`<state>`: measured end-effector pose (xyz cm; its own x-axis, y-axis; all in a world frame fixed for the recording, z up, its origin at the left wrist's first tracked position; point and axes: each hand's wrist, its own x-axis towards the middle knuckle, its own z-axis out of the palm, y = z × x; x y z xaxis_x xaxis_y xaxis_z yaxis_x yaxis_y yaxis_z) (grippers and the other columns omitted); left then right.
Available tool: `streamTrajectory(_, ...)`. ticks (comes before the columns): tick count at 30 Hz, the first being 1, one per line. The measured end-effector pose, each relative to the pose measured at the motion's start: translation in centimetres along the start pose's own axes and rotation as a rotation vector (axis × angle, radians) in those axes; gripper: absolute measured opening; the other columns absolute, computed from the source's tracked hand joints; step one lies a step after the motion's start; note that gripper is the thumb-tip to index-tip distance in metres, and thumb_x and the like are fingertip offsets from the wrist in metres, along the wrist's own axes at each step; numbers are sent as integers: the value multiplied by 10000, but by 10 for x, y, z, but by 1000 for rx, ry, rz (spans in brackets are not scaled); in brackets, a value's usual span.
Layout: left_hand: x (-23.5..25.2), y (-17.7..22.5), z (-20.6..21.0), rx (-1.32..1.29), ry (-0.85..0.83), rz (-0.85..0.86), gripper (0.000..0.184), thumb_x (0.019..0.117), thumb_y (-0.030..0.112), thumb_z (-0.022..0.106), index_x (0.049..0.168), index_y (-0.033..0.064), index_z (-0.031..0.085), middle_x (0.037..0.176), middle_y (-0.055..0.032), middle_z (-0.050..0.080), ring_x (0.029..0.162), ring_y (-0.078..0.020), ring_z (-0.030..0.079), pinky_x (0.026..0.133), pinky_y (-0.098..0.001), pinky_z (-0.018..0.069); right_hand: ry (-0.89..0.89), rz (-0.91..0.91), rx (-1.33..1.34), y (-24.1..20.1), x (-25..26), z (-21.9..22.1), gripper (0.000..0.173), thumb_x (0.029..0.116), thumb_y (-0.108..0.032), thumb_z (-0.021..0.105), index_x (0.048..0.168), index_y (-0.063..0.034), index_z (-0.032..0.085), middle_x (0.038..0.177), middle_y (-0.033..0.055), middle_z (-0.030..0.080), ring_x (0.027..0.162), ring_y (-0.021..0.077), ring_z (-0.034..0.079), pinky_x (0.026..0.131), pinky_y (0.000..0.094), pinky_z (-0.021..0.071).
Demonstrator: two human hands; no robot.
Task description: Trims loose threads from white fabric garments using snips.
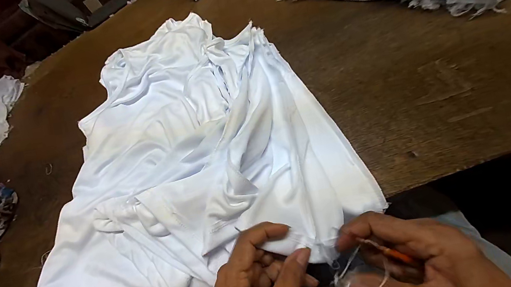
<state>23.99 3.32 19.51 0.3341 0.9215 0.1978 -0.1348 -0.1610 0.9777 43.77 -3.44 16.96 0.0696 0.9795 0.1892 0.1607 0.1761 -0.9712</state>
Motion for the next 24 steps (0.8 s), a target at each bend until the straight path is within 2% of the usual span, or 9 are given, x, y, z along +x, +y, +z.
streamTrajectory(2,-4,3,1,13,-66,13,177,898,-81,710,1074,-92,712,1018,-142,743,740,-150,732,649,-281,649,-1,-77,-32,2,2,6,290,915,-247,787,1001,16,698,761,38,642,633,-15,509,547,134,404)
streamTrajectory(4,-7,5,3,30,-60,15,173,913,-81,690,1083,-94,717,1027,-143,740,767,-157,741,670,-293,659,6,-189,-118,3,1,11,168,958,-140,690,969,28,699,823,110,702,724,69,636,639,187,519)
streamTrajectory(5,-8,5,3,22,-29,-2,189,910,-84,690,1097,-98,710,1038,-151,735,780,-172,745,681,-310,665,-5,-232,-190,1,-1,12,155,974,-121,643,960,24,697,820,130,700,733,118,648,647,228,526)
streamTrajectory(8,-10,4,0,-82,35,-61,328,822,-84,789,1126,-120,671,1084,-198,705,822,-230,755,745,-377,674,-140,-306,-340,-9,-6,11,198,1012,-122,556,930,1,689,766,145,675,683,227,650,578,356,503)
streamTrajectory(11,-12,1,0,-91,42,-79,458,738,-99,846,1134,-118,617,1130,-186,666,832,-224,748,711,-378,680,-239,-299,-288,-14,-13,14,198,1007,-117,537,942,4,680,775,158,667,689,262,654,563,391,499)
streamTrajectory(14,-11,5,-2,-105,37,-106,529,709,-133,836,1174,-129,582,1165,-190,645,846,-229,746,692,-388,681,-145,-233,-357,-13,-19,15,368,1062,-312,492,1040,7,674,865,179,682,775,272,659,641,397,528)
streamTrajectory(16,-11,10,-8,-139,32,-129,565,702,-137,833,1201,-124,570,1173,-194,643,851,-234,748,688,-391,680,-35,-185,-567,-9,-19,12,542,1096,-438,373,1171,16,660,927,198,677,814,299,655,655,419,529)
streamTrajectory(19,-11,18,-14,-189,43,-181,589,694,-151,832,1218,-127,564,1153,-207,651,869,-242,746,700,-391,676,99,-234,-819,2,-18,13,413,1099,-295,379,1195,-15,666,868,174,648,778,313,636,616,417,504)
streamTrajectory(24,-15,22,-15,-217,57,-233,614,695,-151,829,1238,-122,545,1173,-221,654,828,-249,756,698,-389,675,132,-369,-882,1,-13,24,400,1101,-325,399,1139,-44,681,787,121,623,723,278,606,587,377,468)
